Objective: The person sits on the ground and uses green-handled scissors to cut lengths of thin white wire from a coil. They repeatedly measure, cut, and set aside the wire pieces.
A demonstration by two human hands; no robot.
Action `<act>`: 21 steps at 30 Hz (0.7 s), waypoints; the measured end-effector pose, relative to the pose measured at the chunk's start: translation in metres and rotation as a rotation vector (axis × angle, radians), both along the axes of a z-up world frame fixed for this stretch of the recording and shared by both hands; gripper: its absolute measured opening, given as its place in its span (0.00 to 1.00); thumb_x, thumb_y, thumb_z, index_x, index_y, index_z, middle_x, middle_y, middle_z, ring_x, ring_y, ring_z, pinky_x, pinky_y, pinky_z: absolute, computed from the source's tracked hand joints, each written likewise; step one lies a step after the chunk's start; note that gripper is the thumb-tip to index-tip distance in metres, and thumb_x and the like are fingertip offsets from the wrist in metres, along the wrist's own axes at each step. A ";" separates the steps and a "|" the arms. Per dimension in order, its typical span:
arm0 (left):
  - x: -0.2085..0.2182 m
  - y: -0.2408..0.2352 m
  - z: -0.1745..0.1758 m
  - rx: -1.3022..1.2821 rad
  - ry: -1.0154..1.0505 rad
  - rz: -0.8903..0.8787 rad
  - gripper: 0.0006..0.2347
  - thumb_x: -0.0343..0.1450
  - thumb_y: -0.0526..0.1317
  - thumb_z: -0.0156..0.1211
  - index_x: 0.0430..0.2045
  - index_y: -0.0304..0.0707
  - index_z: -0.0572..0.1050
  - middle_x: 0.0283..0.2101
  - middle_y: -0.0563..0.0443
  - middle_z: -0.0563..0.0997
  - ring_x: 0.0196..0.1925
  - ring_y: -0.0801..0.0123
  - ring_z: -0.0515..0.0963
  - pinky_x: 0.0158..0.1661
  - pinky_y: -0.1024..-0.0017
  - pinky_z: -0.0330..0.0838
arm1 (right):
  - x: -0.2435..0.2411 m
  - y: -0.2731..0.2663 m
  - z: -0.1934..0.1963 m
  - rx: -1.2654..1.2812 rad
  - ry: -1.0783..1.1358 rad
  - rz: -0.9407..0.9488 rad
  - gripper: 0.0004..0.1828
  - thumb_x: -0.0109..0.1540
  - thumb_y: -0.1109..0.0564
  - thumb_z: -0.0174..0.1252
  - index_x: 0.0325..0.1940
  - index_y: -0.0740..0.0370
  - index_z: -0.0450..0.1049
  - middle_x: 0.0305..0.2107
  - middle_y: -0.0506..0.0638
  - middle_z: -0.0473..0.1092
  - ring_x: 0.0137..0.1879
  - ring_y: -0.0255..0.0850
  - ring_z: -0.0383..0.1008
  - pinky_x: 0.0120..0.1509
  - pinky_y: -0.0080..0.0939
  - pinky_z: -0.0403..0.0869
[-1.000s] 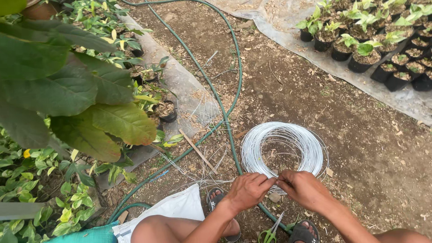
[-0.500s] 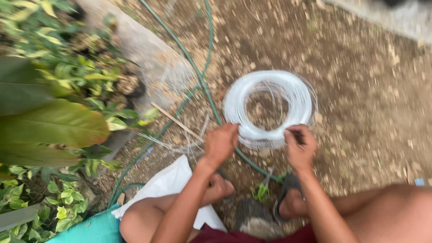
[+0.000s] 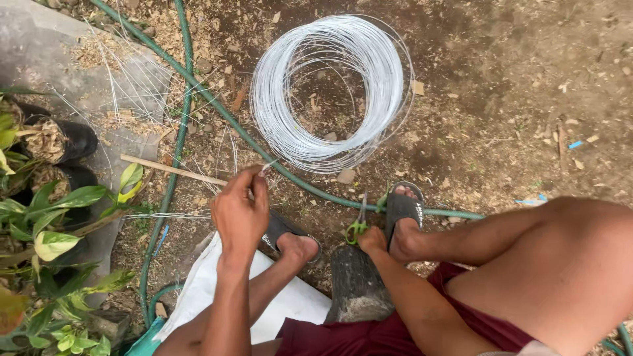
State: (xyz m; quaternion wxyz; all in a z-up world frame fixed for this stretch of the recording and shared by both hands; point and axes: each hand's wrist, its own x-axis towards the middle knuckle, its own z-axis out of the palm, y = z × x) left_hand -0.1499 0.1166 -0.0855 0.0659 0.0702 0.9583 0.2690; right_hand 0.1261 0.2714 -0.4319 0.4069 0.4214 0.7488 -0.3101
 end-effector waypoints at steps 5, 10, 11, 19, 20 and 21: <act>0.004 0.025 0.001 0.285 -0.254 0.287 0.08 0.73 0.36 0.60 0.42 0.38 0.83 0.18 0.55 0.74 0.18 0.80 0.65 0.20 0.74 0.56 | -0.001 -0.009 -0.008 -0.045 -0.186 -0.089 0.31 0.62 0.37 0.65 0.25 0.71 0.79 0.20 0.62 0.73 0.24 0.51 0.70 0.29 0.57 0.67; 0.006 0.042 -0.001 0.461 -0.379 0.333 0.07 0.74 0.35 0.59 0.42 0.34 0.82 0.20 0.63 0.71 0.21 0.87 0.61 0.21 0.79 0.53 | 0.001 -0.016 -0.013 0.035 -0.247 -0.125 0.30 0.64 0.38 0.63 0.25 0.69 0.78 0.17 0.57 0.67 0.22 0.47 0.64 0.28 0.54 0.62; 0.005 0.043 -0.001 0.485 -0.403 0.328 0.07 0.75 0.34 0.59 0.42 0.34 0.82 0.21 0.64 0.71 0.21 0.87 0.61 0.21 0.79 0.53 | 0.002 -0.017 -0.012 0.041 -0.168 -0.208 0.24 0.63 0.41 0.64 0.32 0.67 0.77 0.18 0.56 0.69 0.22 0.46 0.66 0.28 0.52 0.64; -0.021 0.040 -0.002 0.487 -0.419 0.350 0.09 0.74 0.36 0.58 0.45 0.35 0.82 0.19 0.63 0.67 0.20 0.85 0.61 0.21 0.78 0.54 | -0.033 -0.058 0.023 -0.260 0.400 -1.178 0.10 0.64 0.60 0.60 0.48 0.60 0.71 0.36 0.49 0.73 0.34 0.38 0.73 0.35 0.38 0.74; -0.022 0.039 0.000 0.473 -0.410 0.349 0.09 0.74 0.37 0.59 0.45 0.35 0.82 0.19 0.62 0.67 0.20 0.85 0.61 0.21 0.78 0.53 | -0.038 -0.067 0.040 -0.350 0.508 -1.248 0.13 0.63 0.57 0.64 0.47 0.62 0.69 0.36 0.49 0.73 0.34 0.39 0.72 0.35 0.38 0.74; -0.025 0.038 0.001 0.495 -0.389 0.329 0.09 0.74 0.37 0.58 0.45 0.35 0.82 0.19 0.63 0.68 0.20 0.85 0.62 0.21 0.78 0.54 | -0.045 -0.072 0.064 -0.442 0.617 -1.315 0.17 0.63 0.54 0.67 0.46 0.63 0.67 0.35 0.49 0.72 0.33 0.40 0.72 0.35 0.39 0.74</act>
